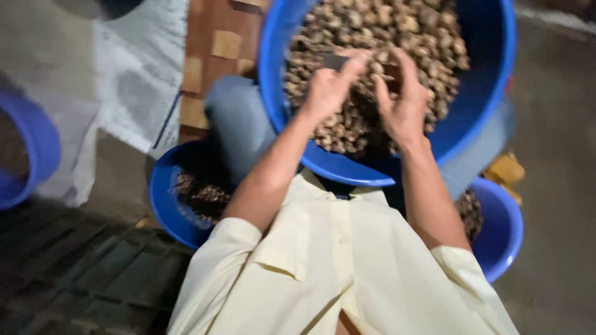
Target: A person sitting on the floor uses a small handheld blade to process individual nuts from a large blue bowl.
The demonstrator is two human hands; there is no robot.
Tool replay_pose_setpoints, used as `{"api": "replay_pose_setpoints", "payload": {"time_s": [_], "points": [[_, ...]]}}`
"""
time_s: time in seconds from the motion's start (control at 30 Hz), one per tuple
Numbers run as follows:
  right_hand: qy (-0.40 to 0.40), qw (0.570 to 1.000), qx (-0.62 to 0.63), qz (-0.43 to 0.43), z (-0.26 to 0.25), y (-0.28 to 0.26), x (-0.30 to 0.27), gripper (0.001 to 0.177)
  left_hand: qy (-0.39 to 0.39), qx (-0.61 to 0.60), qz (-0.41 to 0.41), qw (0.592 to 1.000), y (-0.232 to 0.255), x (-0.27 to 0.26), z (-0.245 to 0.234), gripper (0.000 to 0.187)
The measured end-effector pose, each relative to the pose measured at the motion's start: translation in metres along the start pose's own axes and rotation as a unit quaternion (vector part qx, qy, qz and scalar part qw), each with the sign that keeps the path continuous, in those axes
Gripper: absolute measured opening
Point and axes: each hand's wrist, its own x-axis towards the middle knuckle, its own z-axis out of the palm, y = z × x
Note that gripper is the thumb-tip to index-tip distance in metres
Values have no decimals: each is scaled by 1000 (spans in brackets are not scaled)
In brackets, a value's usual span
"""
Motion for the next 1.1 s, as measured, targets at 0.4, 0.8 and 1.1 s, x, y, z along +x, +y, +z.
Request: {"api": "replay_pose_setpoints", "payload": {"time_s": [0.4,0.8,1.1], "points": [[292,949,-57,107,-154,56,-129,22,6,182,-85,980,63,-2,10,32],[212,869,-216,391,-163,277,-407,32,9,33,17,999,72,0,3,49],[256,936,-206,125,-175,149,-230,29,128,-58,187,972,173,-73,-147,37]]}}
